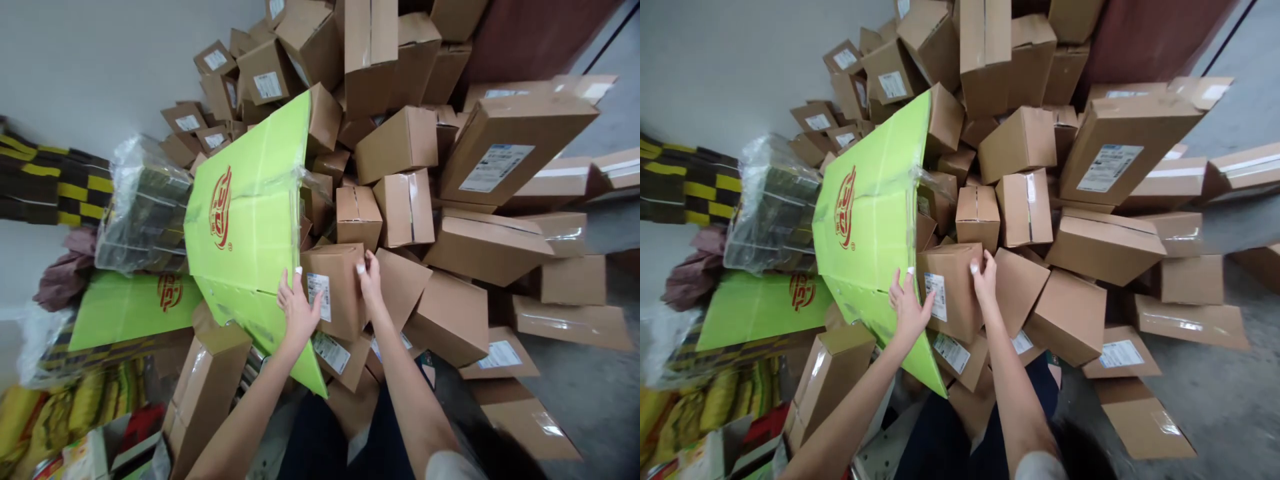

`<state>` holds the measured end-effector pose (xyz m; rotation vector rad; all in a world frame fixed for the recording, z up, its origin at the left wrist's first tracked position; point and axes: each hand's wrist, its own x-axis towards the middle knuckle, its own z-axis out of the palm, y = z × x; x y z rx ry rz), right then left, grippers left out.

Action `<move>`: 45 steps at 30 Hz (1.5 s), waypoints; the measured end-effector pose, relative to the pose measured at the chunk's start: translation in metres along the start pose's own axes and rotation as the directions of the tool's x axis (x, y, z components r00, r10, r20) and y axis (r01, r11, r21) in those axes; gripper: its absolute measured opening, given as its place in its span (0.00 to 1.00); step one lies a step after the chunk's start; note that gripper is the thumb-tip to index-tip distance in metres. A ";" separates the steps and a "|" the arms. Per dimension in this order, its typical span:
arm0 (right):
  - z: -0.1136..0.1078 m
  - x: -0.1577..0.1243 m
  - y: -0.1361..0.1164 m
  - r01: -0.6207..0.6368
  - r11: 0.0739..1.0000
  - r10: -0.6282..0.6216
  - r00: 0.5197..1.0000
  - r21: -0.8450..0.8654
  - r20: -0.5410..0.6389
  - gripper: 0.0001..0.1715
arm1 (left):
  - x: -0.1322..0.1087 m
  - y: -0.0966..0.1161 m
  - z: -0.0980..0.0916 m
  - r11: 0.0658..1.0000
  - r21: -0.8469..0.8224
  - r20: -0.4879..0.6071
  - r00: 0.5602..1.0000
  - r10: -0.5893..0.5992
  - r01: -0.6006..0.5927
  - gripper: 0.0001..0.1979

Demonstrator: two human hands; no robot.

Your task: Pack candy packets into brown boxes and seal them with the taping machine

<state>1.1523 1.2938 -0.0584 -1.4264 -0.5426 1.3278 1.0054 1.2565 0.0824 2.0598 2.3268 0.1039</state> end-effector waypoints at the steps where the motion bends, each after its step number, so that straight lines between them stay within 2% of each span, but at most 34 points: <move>1: -0.003 -0.017 0.015 -0.005 1.000 0.007 0.995 -0.018 0.096 0.62 | 0.003 -0.006 0.002 0.999 0.043 0.020 1.000 -0.023 0.022 0.40; 2: -0.007 -0.036 0.028 -0.013 0.999 0.021 0.985 -0.049 0.170 0.69 | 0.007 -0.013 0.005 0.997 0.069 0.054 0.997 -0.050 0.047 0.42; 4: -0.014 -0.071 0.050 -0.056 0.989 0.087 0.969 -0.136 0.232 0.82 | 0.014 -0.026 0.013 0.994 0.085 0.135 0.988 -0.076 0.065 0.45; 6: -0.015 -0.093 0.061 -0.099 0.973 0.143 0.968 -0.210 0.206 0.87 | 0.019 -0.035 0.020 0.995 0.082 0.183 0.981 -0.069 0.055 0.45; 8: -0.010 -0.097 0.061 -0.097 0.966 0.140 0.976 -0.240 0.169 0.87 | 0.019 -0.038 0.025 0.994 0.092 0.185 0.980 -0.068 0.051 0.46; 10: -0.001 -0.080 0.053 -0.062 0.975 0.099 0.982 -0.215 0.163 0.83 | 0.016 -0.036 0.027 0.994 0.100 0.173 0.982 -0.070 0.053 0.46; 12: 0.006 -0.048 0.041 -0.064 0.991 0.088 0.975 -0.119 0.205 0.72 | 0.013 -0.032 0.028 0.994 0.092 0.153 0.985 -0.076 0.062 0.45; 14: 0.010 -0.012 0.029 -0.109 0.994 0.110 0.950 -0.018 0.292 0.56 | 0.009 -0.027 0.031 0.995 0.084 0.139 0.988 -0.071 0.059 0.43; 16: 0.014 0.016 0.020 -0.154 0.988 0.132 0.906 0.023 0.401 0.46 | 0.007 -0.024 0.034 0.995 0.094 0.128 0.990 -0.058 0.046 0.41; 18: 0.019 0.031 0.017 -0.175 0.984 0.140 0.860 0.026 0.491 0.42 | 0.006 -0.023 0.036 0.993 0.107 0.107 0.992 -0.066 0.055 0.41; 21: 0.036 0.031 0.019 -0.192 0.981 0.134 0.803 0.038 0.581 0.44 | 0.000 -0.030 0.034 0.992 0.093 0.064 0.994 -0.088 0.082 0.44; 23: 0.052 0.029 0.021 -0.190 0.981 0.119 0.774 0.048 0.622 0.44 | -0.007 -0.039 0.030 0.996 0.068 0.030 0.998 -0.060 0.058 0.44; 25: 0.068 0.034 0.020 -0.179 0.983 0.110 0.765 0.046 0.634 0.41 | -0.011 -0.047 0.028 0.999 0.047 -0.004 1.000 -0.019 0.020 0.44; 26: 0.074 0.037 0.018 -0.170 0.985 0.112 0.778 0.036 0.619 0.38 | -0.011 -0.049 0.029 0.999 0.042 -0.013 1.000 -0.001 0.002 0.43; 28: 0.078 0.044 0.011 -0.147 0.989 0.126 0.834 -0.005 0.538 0.30 | -0.006 -0.048 0.036 0.998 0.052 0.006 0.999 0.035 -0.035 0.39; 30: 0.068 0.042 -0.001 -0.116 0.991 0.135 0.892 -0.070 0.431 0.25 | 0.001 -0.042 0.048 0.993 0.094 0.051 0.996 0.067 -0.071 0.35; 33: 0.031 0.027 -0.026 -0.001 0.987 0.042 0.966 -0.160 0.255 0.20 | 0.010 -0.032 0.066 0.985 0.158 0.046 0.997 0.061 -0.068 0.36; 35: 0.000 0.024 -0.040 0.108 0.964 -0.102 0.994 -0.243 0.039 0.22 | 0.010 -0.031 0.069 0.988 0.148 0.013 0.999 0.042 -0.043 0.38; 37: -0.027 0.036 -0.050 0.158 0.922 -0.237 0.952 -0.355 -0.192 0.28 | 0.008 -0.034 0.065 0.995 0.093 -0.008 0.999 0.038 -0.037 0.39; 39: -0.047 0.064 -0.054 0.124 0.892 -0.285 0.901 -0.434 -0.328 0.37 | 0.007 -0.037 0.055 0.998 0.009 -0.065 0.996 0.064 -0.064 0.41; 42: -0.073 0.112 -0.055 0.071 0.874 -0.295 0.863 -0.480 -0.410 0.44 | 0.010 -0.031 0.036 0.970 -0.110 -0.206 0.960 0.191 -0.217 0.44; 45: -0.103 0.144 -0.058 0.062 0.872 -0.313 0.832 -0.485 -0.457 0.47 | 0.024 -0.005 0.023 0.895 -0.209 -0.265 0.903 0.337 -0.395 0.45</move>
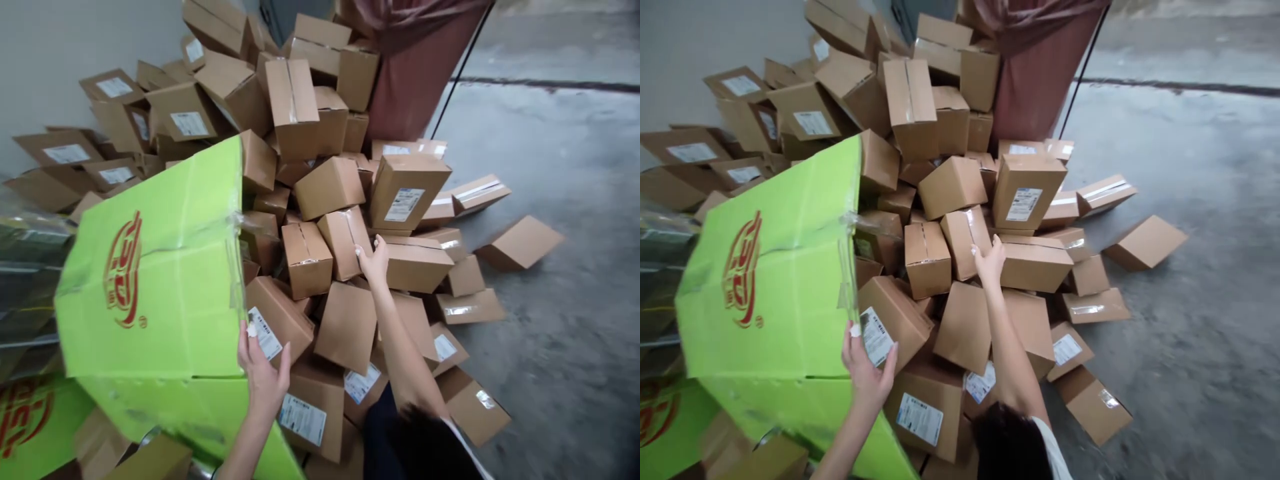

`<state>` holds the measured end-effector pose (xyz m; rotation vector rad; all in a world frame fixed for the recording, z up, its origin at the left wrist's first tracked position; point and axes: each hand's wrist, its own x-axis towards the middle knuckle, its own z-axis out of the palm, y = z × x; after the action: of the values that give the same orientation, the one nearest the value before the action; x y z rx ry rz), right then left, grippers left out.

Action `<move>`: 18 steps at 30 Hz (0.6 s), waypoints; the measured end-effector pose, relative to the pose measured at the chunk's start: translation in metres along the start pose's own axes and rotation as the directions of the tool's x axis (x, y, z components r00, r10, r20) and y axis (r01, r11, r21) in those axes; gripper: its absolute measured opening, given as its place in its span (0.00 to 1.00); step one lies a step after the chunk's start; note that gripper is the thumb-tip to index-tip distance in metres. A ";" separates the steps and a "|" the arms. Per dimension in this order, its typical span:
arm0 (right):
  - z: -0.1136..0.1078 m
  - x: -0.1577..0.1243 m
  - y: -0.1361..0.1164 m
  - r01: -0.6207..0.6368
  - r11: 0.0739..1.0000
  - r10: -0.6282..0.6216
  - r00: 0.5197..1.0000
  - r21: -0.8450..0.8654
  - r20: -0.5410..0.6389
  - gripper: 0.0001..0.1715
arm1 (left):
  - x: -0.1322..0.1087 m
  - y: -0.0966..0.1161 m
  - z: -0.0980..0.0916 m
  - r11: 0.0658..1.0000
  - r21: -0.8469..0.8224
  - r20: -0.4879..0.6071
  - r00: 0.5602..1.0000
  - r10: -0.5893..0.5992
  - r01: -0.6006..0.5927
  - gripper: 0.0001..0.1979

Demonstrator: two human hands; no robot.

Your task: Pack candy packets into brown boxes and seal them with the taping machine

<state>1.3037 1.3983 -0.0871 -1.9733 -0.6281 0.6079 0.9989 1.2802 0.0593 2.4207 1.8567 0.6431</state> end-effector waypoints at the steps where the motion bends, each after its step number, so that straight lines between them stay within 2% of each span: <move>1: -0.007 0.013 0.004 -0.007 1.000 0.007 1.000 -0.001 -0.024 0.48 | 0.009 0.008 0.003 0.999 -0.045 0.001 1.000 0.031 -0.031 0.45; 4: -0.039 0.057 0.016 -0.012 1.000 0.009 0.991 -0.025 -0.130 0.53 | 0.035 0.026 0.023 0.985 -0.149 0.003 0.996 0.093 -0.091 0.46; 7: -0.079 0.113 0.022 -0.014 0.999 0.005 0.969 -0.035 -0.248 0.56 | 0.064 0.040 0.054 0.960 -0.265 0.010 0.995 0.098 -0.092 0.44; 10: -0.109 0.174 0.019 -0.046 0.998 0.055 0.946 0.035 -0.320 0.55 | 0.115 0.064 0.095 0.894 -0.445 0.023 0.997 0.079 -0.060 0.41; 12: -0.119 0.211 0.013 -0.078 0.989 0.113 0.947 0.126 -0.301 0.53 | 0.163 0.096 0.129 0.821 -0.569 0.066 0.993 0.099 -0.044 0.41; 14: -0.120 0.243 0.005 -0.114 0.970 0.167 0.954 0.216 -0.247 0.53 | 0.216 0.140 0.166 0.745 -0.666 0.159 0.981 0.113 0.022 0.42; 16: -0.115 0.267 0.001 -0.146 0.949 0.205 0.959 0.278 -0.196 0.53 | 0.265 0.187 0.203 0.662 -0.725 0.300 0.953 0.052 0.192 0.42; 18: -0.106 0.282 0.003 -0.137 0.941 0.188 0.972 0.308 -0.143 0.51 | 0.302 0.228 0.238 0.555 -0.734 0.444 0.895 -0.043 0.391 0.38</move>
<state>1.5819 1.5126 -0.0883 -1.7789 -0.2509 0.5886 1.3502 1.5486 -0.0056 1.5156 1.2422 0.7198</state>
